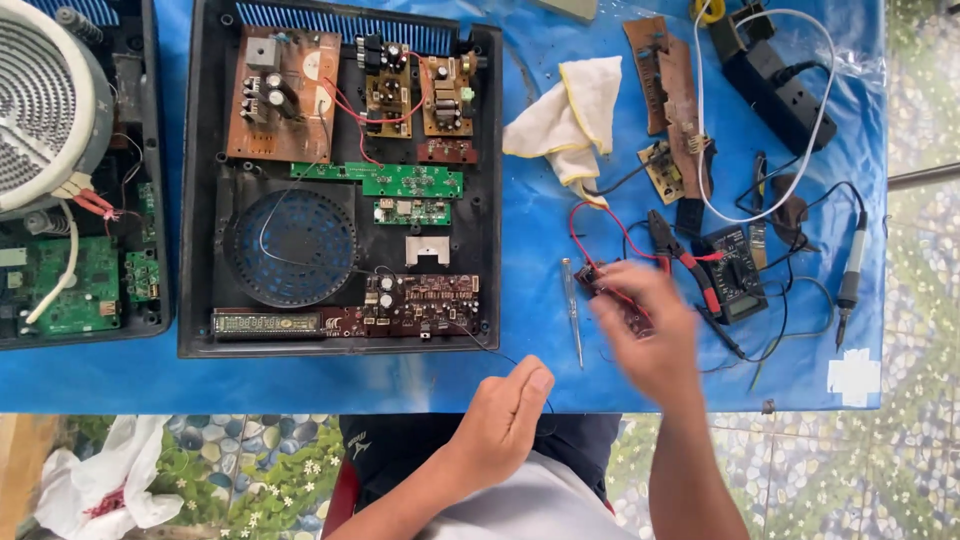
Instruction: Connecting and repairing wires on the circuit boards of an induction cooker using pliers.
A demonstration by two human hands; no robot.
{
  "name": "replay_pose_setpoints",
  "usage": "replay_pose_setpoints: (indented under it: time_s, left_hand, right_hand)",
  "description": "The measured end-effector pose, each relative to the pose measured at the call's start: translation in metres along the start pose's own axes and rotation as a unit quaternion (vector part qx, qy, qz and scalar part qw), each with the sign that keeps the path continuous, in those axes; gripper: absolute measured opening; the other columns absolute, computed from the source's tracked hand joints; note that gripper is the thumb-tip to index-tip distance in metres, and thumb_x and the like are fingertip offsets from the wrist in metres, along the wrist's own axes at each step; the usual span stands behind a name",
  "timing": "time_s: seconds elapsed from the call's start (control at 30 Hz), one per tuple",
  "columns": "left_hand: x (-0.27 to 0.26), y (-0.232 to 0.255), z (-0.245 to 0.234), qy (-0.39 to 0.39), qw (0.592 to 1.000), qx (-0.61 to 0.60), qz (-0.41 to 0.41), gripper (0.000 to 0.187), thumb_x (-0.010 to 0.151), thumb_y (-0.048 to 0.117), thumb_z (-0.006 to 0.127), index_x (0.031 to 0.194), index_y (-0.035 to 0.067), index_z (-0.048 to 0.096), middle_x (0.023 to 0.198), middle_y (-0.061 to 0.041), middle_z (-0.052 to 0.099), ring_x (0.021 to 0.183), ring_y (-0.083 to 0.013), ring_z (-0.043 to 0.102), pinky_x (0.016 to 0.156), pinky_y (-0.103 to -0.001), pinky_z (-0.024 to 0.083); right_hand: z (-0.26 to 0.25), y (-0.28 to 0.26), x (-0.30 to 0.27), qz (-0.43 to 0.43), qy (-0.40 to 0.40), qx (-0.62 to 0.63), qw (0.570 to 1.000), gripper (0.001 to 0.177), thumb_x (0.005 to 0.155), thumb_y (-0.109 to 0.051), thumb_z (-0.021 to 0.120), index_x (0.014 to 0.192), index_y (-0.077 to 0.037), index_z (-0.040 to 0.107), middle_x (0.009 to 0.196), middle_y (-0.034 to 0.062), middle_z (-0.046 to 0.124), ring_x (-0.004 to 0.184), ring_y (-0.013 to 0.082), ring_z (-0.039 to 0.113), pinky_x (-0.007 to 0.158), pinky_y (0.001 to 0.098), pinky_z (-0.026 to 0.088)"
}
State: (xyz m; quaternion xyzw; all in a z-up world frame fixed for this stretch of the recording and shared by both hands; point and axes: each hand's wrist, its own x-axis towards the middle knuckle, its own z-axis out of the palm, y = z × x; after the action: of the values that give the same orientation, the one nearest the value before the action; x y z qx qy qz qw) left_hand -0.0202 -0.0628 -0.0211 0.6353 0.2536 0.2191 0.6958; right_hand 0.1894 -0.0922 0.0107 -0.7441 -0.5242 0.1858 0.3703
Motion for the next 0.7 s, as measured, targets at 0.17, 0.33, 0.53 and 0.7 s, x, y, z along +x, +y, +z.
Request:
replay_pose_setpoints:
  time_s: [0.17, 0.33, 0.53, 0.7]
  left_hand:
    - [-0.008, -0.006, 0.014, -0.044, 0.997, 0.036, 0.045, 0.032, 0.114, 0.024, 0.033, 0.090, 0.007, 0.046, 0.060, -0.004, 0.034, 0.046, -0.0231, 0.032, 0.050, -0.040, 0.026]
    - [-0.018, -0.011, 0.015, -0.024, 0.991, 0.058, 0.121, 0.030, 0.114, 0.017, 0.035, 0.087, 0.006, 0.041, 0.066, -0.003, 0.029, 0.049, -0.0218, 0.024, 0.048, -0.037, 0.024]
    - [-0.027, -0.014, 0.002, 0.012, 0.992, 0.061, 0.105, 0.034, 0.114, 0.024, 0.031, 0.089, 0.007, 0.046, 0.063, 0.000, 0.033, 0.046, -0.0190, 0.027, 0.047, -0.035, 0.026]
    - [-0.028, -0.012, 0.002, 0.009, 0.992, 0.052, 0.117, 0.033, 0.114, 0.020, 0.036, 0.086, 0.006, 0.044, 0.063, -0.001, 0.033, 0.049, -0.0179, 0.026, 0.046, -0.033, 0.027]
  right_hand:
    - [0.057, -0.016, -0.005, -0.149, -0.115, 0.036, 0.981, 0.021, 0.093, -0.021, 0.077, 0.112, -0.013, 0.073, 0.116, 0.0078, 0.071, 0.107, 0.0227, 0.069, 0.093, 0.0372, 0.057]
    - [0.090, -0.021, 0.006, -0.238, -0.133, -0.033, 0.962, 0.025, 0.098, -0.027, 0.075, 0.116, -0.010, 0.072, 0.108, 0.0106, 0.061, 0.096, 0.0269, 0.059, 0.078, 0.0399, 0.055]
    - [0.097, -0.029, 0.013, -0.280, -0.110, -0.070, 0.951, 0.011, 0.097, -0.015, 0.076, 0.103, -0.007, 0.072, 0.095, 0.0100, 0.061, 0.081, 0.0266, 0.056, 0.071, 0.0366, 0.051]
    - [0.100, -0.034, 0.014, -0.284, -0.095, -0.117, 0.947, 0.009, 0.097, -0.010, 0.075, 0.102, -0.006, 0.069, 0.093, 0.0096, 0.060, 0.078, 0.0262, 0.054, 0.067, 0.0367, 0.050]
